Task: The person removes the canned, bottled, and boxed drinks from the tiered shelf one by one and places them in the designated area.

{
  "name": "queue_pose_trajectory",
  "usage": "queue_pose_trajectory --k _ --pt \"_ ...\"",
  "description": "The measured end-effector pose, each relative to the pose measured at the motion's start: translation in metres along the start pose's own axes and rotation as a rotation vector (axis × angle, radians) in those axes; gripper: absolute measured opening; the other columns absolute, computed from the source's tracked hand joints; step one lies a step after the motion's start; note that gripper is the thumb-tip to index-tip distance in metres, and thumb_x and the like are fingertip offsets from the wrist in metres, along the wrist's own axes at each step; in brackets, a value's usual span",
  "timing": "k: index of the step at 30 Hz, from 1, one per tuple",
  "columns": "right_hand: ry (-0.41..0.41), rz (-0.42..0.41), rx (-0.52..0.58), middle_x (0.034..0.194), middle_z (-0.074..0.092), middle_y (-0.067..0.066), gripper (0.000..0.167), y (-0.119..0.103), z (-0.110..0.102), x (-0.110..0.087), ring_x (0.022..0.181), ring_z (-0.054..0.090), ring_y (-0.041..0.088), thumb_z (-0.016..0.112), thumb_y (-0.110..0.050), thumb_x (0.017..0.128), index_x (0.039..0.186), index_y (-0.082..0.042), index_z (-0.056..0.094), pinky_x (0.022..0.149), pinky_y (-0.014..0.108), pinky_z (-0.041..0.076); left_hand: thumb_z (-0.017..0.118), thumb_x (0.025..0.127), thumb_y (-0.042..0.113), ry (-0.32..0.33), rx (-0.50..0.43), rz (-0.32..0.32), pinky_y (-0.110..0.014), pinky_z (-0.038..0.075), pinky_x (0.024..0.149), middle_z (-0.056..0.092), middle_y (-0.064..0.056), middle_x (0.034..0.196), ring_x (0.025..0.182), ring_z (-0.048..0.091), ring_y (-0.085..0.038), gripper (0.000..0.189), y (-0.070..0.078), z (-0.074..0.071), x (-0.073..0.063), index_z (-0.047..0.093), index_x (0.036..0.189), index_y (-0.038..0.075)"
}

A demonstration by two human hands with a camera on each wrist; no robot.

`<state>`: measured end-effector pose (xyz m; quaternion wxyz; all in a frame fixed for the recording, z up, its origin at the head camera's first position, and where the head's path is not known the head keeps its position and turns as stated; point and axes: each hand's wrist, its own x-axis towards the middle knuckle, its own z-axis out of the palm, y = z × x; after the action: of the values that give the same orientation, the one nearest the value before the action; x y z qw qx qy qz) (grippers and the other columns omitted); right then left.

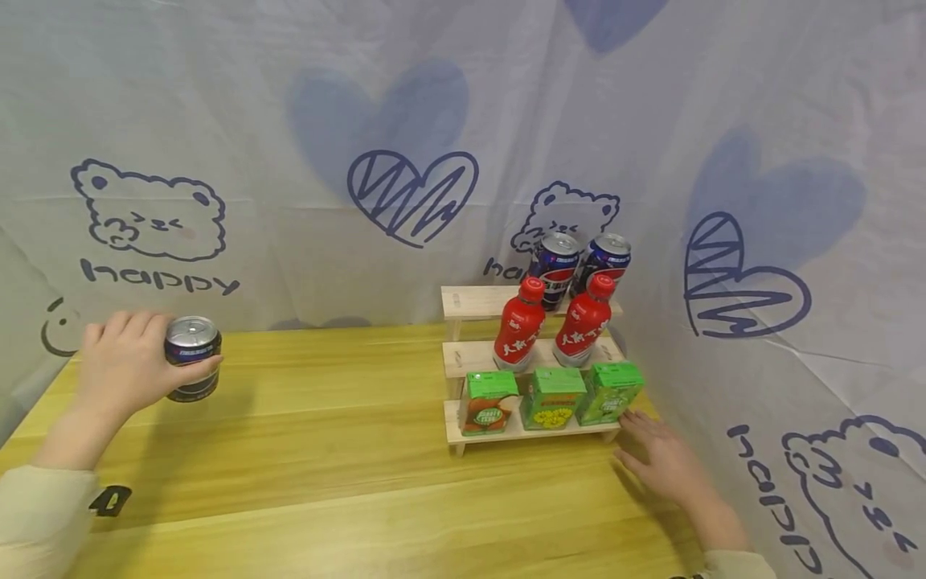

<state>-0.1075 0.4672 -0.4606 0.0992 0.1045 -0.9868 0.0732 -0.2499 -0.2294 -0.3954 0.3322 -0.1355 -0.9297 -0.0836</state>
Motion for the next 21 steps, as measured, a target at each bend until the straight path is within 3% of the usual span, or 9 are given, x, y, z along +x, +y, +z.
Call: queue_pose_trajectory --k 2,5,21 --pt "-0.003 0.006 -0.001 0.133 0.056 0.028 0.056 -0.001 0.000 0.000 0.124 0.050 0.049 0.074 -0.028 0.084 0.127 0.005 0.060 0.101 0.062 0.037 0.073 0.060 0.065 -0.043 0.010 -0.023 -0.053 0.030 0.071 0.061 -0.024 0.097 0.090 0.049 -0.040 0.080 -0.008 0.001 -0.002 0.059 0.099 -0.004" --pt "-0.003 0.011 -0.002 0.133 0.056 0.028 0.056 -0.002 0.000 0.000 0.124 0.050 0.049 0.073 -0.028 0.084 0.127 0.005 0.059 0.102 0.061 0.037 0.078 0.060 0.059 -0.100 0.014 -0.053 -0.055 0.029 0.073 0.060 -0.026 0.099 0.091 0.047 -0.042 0.078 -0.018 0.003 -0.005 0.058 0.100 -0.005" --pt "-0.032 0.028 0.005 0.135 0.055 0.029 0.057 -0.004 -0.001 0.000 0.125 0.049 0.049 0.073 -0.028 0.085 0.129 0.005 0.058 0.103 0.062 0.037 0.072 0.070 0.066 -0.353 0.024 -0.123 -0.060 0.030 0.080 0.055 -0.032 0.111 0.102 0.045 -0.047 0.087 -0.053 0.007 -0.011 0.055 0.112 -0.008"
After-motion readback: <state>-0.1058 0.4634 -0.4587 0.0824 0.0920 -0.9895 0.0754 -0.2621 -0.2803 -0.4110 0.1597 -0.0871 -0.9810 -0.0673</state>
